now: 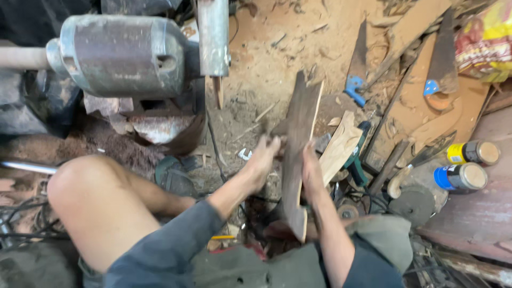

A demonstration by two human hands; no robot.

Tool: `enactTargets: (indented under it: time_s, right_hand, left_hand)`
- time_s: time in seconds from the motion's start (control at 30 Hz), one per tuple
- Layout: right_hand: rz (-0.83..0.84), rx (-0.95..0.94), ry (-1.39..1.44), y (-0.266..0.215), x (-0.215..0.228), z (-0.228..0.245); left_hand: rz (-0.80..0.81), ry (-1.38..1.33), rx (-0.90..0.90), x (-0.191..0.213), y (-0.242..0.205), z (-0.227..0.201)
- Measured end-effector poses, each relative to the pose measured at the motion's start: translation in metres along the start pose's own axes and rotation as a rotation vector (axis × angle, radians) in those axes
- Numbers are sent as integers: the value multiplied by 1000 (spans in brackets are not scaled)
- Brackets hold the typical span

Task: The person uses a bench grinder to smooth and shape a curved wooden piece, repeatedly pressing its edges and surfaces against the rotating wheel. The person flips the piece to work on different sides and briefly compares it to another similar wooden piece.

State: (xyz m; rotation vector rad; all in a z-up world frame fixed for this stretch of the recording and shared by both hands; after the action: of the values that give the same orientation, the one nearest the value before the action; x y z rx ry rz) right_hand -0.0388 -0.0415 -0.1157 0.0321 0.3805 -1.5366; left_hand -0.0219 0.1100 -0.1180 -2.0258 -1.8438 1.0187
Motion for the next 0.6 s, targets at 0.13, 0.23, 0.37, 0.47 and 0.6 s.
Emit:
enactTargets:
  time_s: [0.13,0.23,0.37,0.47,0.6]
  right_hand:
    - [-61,-114,111,45,-15,7]
    - [21,-13,227,58,-44,8]
    - [-75,-65,110,77,-77,17]
    - [-90,33,101,96,-100,21]
    - [-24,73,58,129,-119,-3]
  left_hand:
    - [298,-240,245,26,-78,24]
    - [374,-395,152,34,-90,13]
    - [373,-486,40,50,-89,-4]
    - [275,-511,30,58,-87,-9]
    - [237,-566,-29,73,-69,-19]
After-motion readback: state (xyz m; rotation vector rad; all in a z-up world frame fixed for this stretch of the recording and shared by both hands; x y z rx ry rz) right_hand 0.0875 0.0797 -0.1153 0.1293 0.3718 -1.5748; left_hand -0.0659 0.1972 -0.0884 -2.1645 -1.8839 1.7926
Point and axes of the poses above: each hand's wrist, its own y-axis towards the middle knuckle, its own x-axis out of the back of the hand, z = x × y, the point moved 1 cm from there along y, towards the middle knuckle, and after that the axes turned 3 degrees about -z, right-handed, at the moved point
